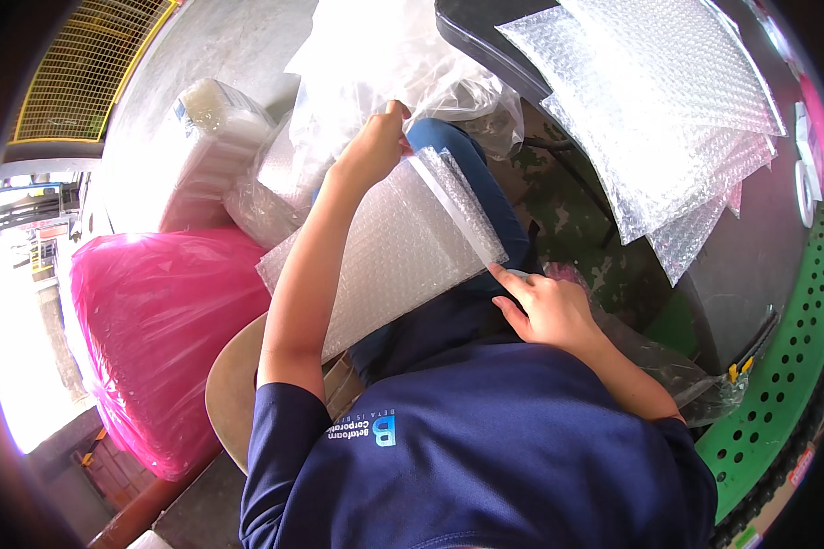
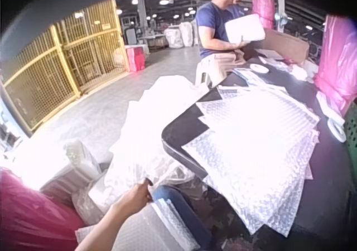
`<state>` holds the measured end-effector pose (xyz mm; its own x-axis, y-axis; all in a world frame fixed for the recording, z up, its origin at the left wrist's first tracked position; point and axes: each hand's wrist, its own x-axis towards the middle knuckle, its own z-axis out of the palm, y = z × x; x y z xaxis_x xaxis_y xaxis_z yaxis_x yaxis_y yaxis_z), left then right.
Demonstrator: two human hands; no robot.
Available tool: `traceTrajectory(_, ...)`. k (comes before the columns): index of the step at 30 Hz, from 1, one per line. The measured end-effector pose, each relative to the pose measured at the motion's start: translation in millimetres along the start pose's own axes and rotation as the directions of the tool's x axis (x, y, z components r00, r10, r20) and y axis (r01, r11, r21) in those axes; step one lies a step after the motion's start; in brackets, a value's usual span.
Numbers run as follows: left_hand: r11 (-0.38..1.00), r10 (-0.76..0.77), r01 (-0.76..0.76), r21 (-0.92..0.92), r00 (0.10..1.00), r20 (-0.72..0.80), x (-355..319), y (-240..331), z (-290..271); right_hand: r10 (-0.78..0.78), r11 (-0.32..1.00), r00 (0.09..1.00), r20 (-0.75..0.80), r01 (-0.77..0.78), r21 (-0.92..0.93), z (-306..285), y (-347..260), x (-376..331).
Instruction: The person sits on a chair and wraps rectangular items in bubble wrap. They use clear packing tape to secure the bubble wrap around the items, folding the edges and pressing the tape down. The wrapped items are placed on a table to the right.
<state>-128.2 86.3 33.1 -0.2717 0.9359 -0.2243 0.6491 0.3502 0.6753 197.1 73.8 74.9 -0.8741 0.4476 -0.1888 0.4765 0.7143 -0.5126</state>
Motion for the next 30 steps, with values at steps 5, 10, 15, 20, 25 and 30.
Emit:
traceTrajectory(5,1.000,0.019,-0.019,-0.007,1.000,-0.014,1.5,-3.5,1.6,0.003,0.999,1.000,-0.005,-0.003,-0.041,0.5,1.0,0.0)
traceTrajectory(10,0.999,0.030,-0.030,0.022,0.999,-0.025,0.3,-0.4,2.6,0.031,0.998,0.999,0.032,-0.029,-0.058,-1.0,-0.8,0.4)
traceTrajectory(15,0.999,0.022,-0.021,0.033,0.999,-0.030,2.1,-2.2,4.4,0.042,0.997,0.997,0.066,-0.038,-0.070,-1.3,-1.1,1.3)
traceTrajectory(20,0.998,0.024,-0.023,0.060,0.999,-0.027,3.8,-4.1,6.4,0.061,0.993,0.991,0.117,-0.048,-0.111,-1.7,-1.7,1.2)
traceTrajectory(25,0.953,0.173,-0.097,0.285,0.951,-0.255,3.3,-20.1,24.3,0.048,0.993,0.994,0.096,-0.037,-0.112,-3.4,-5.4,2.9)
traceTrajectory(30,0.598,0.201,0.055,0.800,0.955,-0.216,-6.0,-43.8,65.5,0.049,0.994,0.994,0.101,-0.039,-0.099,-5.3,-3.8,8.2)
